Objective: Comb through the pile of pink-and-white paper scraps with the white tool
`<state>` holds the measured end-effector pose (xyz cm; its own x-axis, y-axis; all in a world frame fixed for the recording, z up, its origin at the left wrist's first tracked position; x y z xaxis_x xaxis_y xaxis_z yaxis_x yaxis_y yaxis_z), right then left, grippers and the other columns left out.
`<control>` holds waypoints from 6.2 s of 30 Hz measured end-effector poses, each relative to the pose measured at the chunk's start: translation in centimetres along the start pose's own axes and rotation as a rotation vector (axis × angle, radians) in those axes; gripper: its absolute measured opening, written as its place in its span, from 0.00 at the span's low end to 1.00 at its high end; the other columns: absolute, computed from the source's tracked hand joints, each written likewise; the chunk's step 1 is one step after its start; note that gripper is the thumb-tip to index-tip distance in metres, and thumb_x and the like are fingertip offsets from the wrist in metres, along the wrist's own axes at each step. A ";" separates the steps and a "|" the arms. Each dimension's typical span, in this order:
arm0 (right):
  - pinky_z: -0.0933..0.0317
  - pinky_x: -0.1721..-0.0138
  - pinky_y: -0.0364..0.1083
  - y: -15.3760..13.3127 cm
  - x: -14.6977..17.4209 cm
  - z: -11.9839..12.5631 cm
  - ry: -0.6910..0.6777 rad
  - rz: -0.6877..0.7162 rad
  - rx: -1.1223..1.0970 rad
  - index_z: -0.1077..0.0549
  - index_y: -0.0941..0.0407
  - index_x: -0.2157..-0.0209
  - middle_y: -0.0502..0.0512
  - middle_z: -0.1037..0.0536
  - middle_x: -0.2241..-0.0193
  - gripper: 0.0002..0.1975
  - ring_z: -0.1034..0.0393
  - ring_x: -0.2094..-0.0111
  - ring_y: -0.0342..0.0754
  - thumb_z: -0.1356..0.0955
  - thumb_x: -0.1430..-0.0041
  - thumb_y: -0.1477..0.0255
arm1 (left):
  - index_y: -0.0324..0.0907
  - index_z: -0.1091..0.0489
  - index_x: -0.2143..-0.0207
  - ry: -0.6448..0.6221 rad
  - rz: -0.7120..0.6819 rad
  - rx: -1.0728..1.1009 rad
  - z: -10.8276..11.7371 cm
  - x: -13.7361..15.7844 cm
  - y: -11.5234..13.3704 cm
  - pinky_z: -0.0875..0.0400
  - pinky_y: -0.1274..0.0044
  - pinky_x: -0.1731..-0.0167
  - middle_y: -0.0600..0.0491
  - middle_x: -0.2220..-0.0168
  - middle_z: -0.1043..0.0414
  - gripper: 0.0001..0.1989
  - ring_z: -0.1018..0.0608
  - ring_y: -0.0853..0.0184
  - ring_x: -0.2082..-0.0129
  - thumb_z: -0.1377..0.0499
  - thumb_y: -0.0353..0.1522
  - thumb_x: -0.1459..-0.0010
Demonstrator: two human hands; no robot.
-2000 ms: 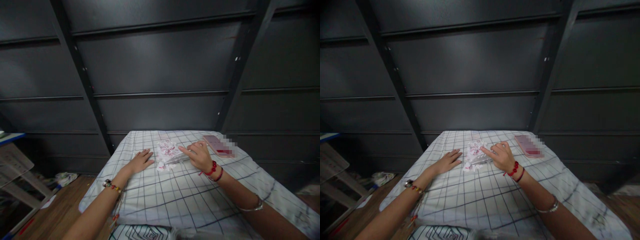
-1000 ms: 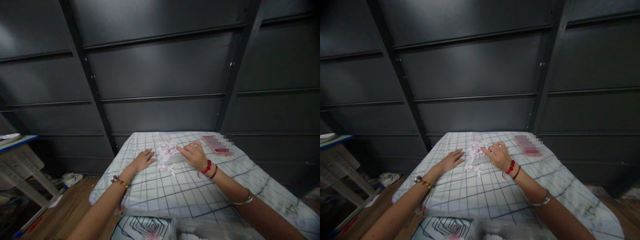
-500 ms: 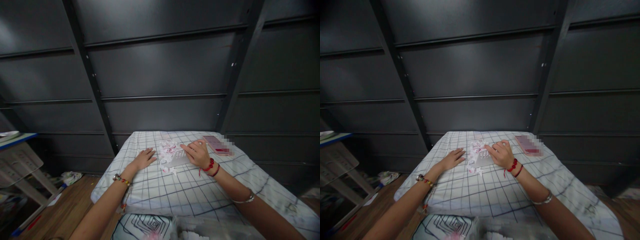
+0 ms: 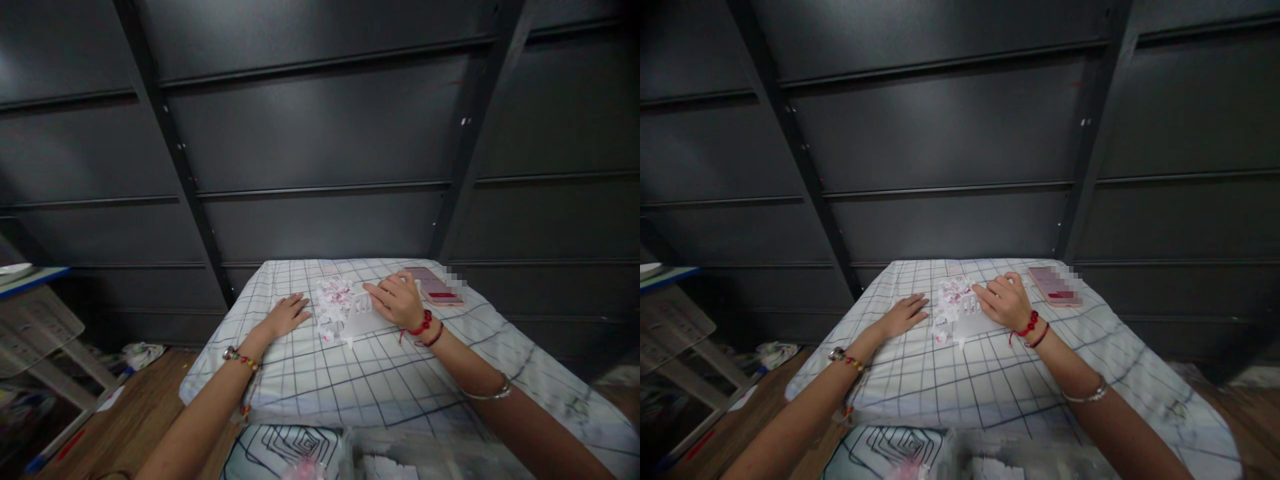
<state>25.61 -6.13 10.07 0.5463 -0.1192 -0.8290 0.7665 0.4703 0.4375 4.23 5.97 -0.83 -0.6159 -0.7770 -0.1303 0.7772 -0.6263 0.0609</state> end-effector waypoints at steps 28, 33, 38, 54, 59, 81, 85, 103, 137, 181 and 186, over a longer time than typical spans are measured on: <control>0.53 0.65 0.47 2.0 0.8 0.0 -0.033 -0.070 -0.060 0.28 0.56 0.72 0.48 0.34 0.82 0.08 0.45 0.74 0.43 0.39 0.49 0.74 | 0.41 0.46 0.43 0.006 0.005 0.008 -0.3 -0.3 -0.4 0.53 0.68 0.45 0.47 0.39 0.52 0.27 0.48 0.58 0.41 0.60 0.47 0.37; 0.53 0.65 0.47 1.8 0.7 -0.1 -0.041 -0.048 -0.047 0.28 0.56 0.72 0.48 0.34 0.82 0.07 0.45 0.75 0.43 0.38 0.49 0.74 | 0.40 0.46 0.42 0.002 0.004 0.001 -0.3 -0.3 -0.3 0.53 0.68 0.45 0.46 0.40 0.51 0.27 0.48 0.59 0.41 0.60 0.46 0.37; 0.54 0.65 0.47 1.6 0.6 -0.2 -0.040 -0.061 0.003 0.28 0.55 0.71 0.47 0.34 0.82 0.07 0.45 0.75 0.43 0.38 0.48 0.73 | 0.40 0.46 0.42 -0.001 0.003 0.002 -0.3 -0.3 -0.2 0.53 0.67 0.45 0.46 0.39 0.52 0.27 0.48 0.58 0.41 0.60 0.46 0.37; 0.53 0.66 0.47 1.0 0.2 -0.3 -0.025 -0.078 -0.037 0.28 0.56 0.71 0.48 0.33 0.81 0.08 0.44 0.75 0.43 0.39 0.46 0.73 | 0.42 0.45 0.43 0.009 0.012 0.023 -0.2 -0.2 -0.3 0.53 0.67 0.45 0.47 0.39 0.52 0.27 0.48 0.58 0.41 0.61 0.47 0.37; 0.52 0.66 0.48 1.3 0.3 0.0 0.003 -0.124 -0.038 0.27 0.56 0.70 0.49 0.33 0.81 0.08 0.43 0.74 0.44 0.38 0.47 0.74 | 0.41 0.45 0.43 0.008 0.010 0.023 -0.1 -0.1 -0.2 0.54 0.69 0.45 0.47 0.40 0.51 0.27 0.47 0.59 0.41 0.60 0.47 0.37; 0.52 0.69 0.46 1.4 -0.9 1.8 -0.118 -0.017 -0.085 0.29 0.58 0.73 0.50 0.32 0.81 0.08 0.43 0.75 0.43 0.39 0.47 0.75 | 0.38 0.43 0.44 0.008 0.042 -0.036 1.2 1.9 1.1 0.49 0.68 0.47 0.44 0.41 0.49 0.26 0.44 0.57 0.42 0.60 0.45 0.37; 0.52 0.68 0.46 0.5 -0.6 2.9 -0.179 0.019 -0.048 0.29 0.58 0.73 0.49 0.33 0.81 0.08 0.43 0.74 0.43 0.39 0.46 0.75 | 0.41 0.48 0.41 -0.053 0.038 -0.042 1.0 5.0 1.3 0.52 0.65 0.46 0.46 0.39 0.54 0.29 0.48 0.55 0.41 0.59 0.48 0.38; 0.53 0.68 0.46 -2.2 -0.2 6.5 -0.241 0.014 -0.013 0.29 0.58 0.71 0.49 0.33 0.81 0.08 0.44 0.75 0.43 0.39 0.43 0.74 | 0.42 0.46 0.41 -0.029 0.096 -0.017 2.0 11.4 3.9 0.53 0.63 0.45 0.47 0.39 0.53 0.25 0.50 0.57 0.40 0.59 0.44 0.36; 0.54 0.67 0.46 -2.8 0.2 7.5 -0.270 -0.033 -0.014 0.29 0.58 0.69 0.50 0.32 0.80 0.10 0.44 0.73 0.44 0.41 0.42 0.73 | 0.42 0.41 0.45 0.091 0.066 -0.039 2.2 11.4 4.0 0.47 0.63 0.47 0.47 0.41 0.47 0.23 0.44 0.57 0.42 0.57 0.43 0.37; 0.50 0.74 0.44 -3.4 -0.4 5.2 -0.383 0.009 -0.036 0.29 0.58 0.68 0.52 0.32 0.79 0.10 0.42 0.73 0.44 0.41 0.41 0.76 | 0.43 0.46 0.42 0.022 0.057 -0.047 1.5 11.2 3.6 0.52 0.62 0.46 0.48 0.39 0.53 0.25 0.48 0.58 0.40 0.59 0.43 0.37; 0.49 0.74 0.43 -4.5 0.5 8.5 -0.344 0.066 -0.139 0.30 0.58 0.68 0.50 0.32 0.80 0.10 0.42 0.75 0.43 0.41 0.41 0.76 | 0.43 0.46 0.42 0.036 0.051 -0.047 1.3 11.1 3.5 0.51 0.62 0.46 0.48 0.39 0.53 0.25 0.47 0.58 0.41 0.58 0.43 0.37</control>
<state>25.29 -15.72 10.64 0.6924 -0.3603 -0.6251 0.6857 0.5984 0.4145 -0.08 -4.94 -0.83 -0.5706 -0.8047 -0.1640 0.8134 -0.5813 0.0222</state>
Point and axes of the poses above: each hand's wrist, its own x-axis away from the middle knuckle, its own z-axis out of the back of the hand, y = z × x, the point moved 7 cm from there along -x, towards the middle knuckle
